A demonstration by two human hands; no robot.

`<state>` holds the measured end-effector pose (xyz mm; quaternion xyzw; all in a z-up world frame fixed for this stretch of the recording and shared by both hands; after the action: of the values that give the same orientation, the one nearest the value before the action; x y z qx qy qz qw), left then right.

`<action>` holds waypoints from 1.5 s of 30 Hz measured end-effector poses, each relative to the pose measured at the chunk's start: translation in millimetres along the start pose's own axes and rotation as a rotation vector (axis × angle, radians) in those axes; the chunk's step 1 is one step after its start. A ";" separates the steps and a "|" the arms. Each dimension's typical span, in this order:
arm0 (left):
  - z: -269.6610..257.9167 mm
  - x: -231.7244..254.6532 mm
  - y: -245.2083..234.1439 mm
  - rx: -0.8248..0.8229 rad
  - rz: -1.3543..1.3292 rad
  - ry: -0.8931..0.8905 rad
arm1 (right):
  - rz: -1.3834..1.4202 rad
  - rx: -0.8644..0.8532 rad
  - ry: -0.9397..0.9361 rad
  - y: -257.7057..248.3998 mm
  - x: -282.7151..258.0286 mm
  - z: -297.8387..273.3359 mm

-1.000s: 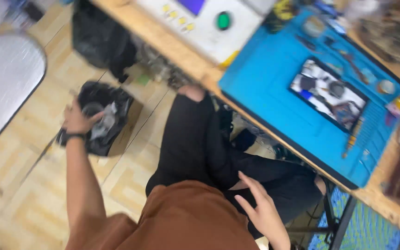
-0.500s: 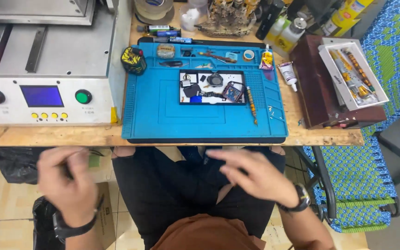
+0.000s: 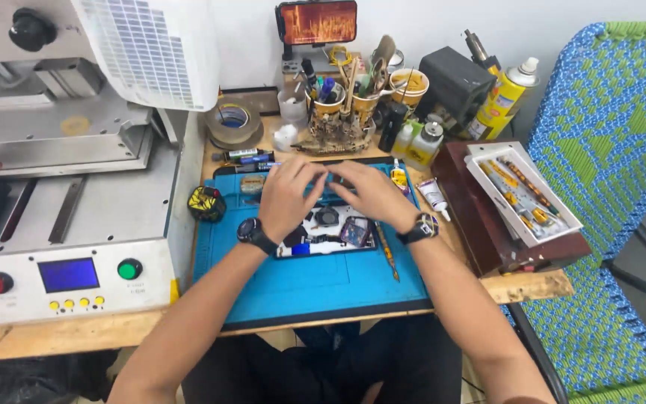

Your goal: The person sits at a workbench and uses tweezers to manipulate small components on a disassembled electronic device. They apply a liquid from a bottle onto a cotton swab and use it to clean the device's circuit board.

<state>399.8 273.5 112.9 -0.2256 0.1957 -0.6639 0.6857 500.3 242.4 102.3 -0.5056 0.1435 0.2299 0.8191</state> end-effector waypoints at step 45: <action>-53.4 -64.3 -12.2 0.510 -0.907 -0.801 | -0.050 -0.352 0.109 39.4 0.3 -10.3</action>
<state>356.8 334.9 74.0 -0.3460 -0.3528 -0.7773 0.3893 480.0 248.4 67.5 -0.6563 0.1326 0.2033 0.7144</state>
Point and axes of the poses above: each hand's wrist, its own z-axis towards the middle knuckle, its own y-axis out of the palm, x = y × z, the point moved 9 cm from there along z, towards the middle knuckle, and after that the axes turned 15 degrees about y, right-handed, at the moved point
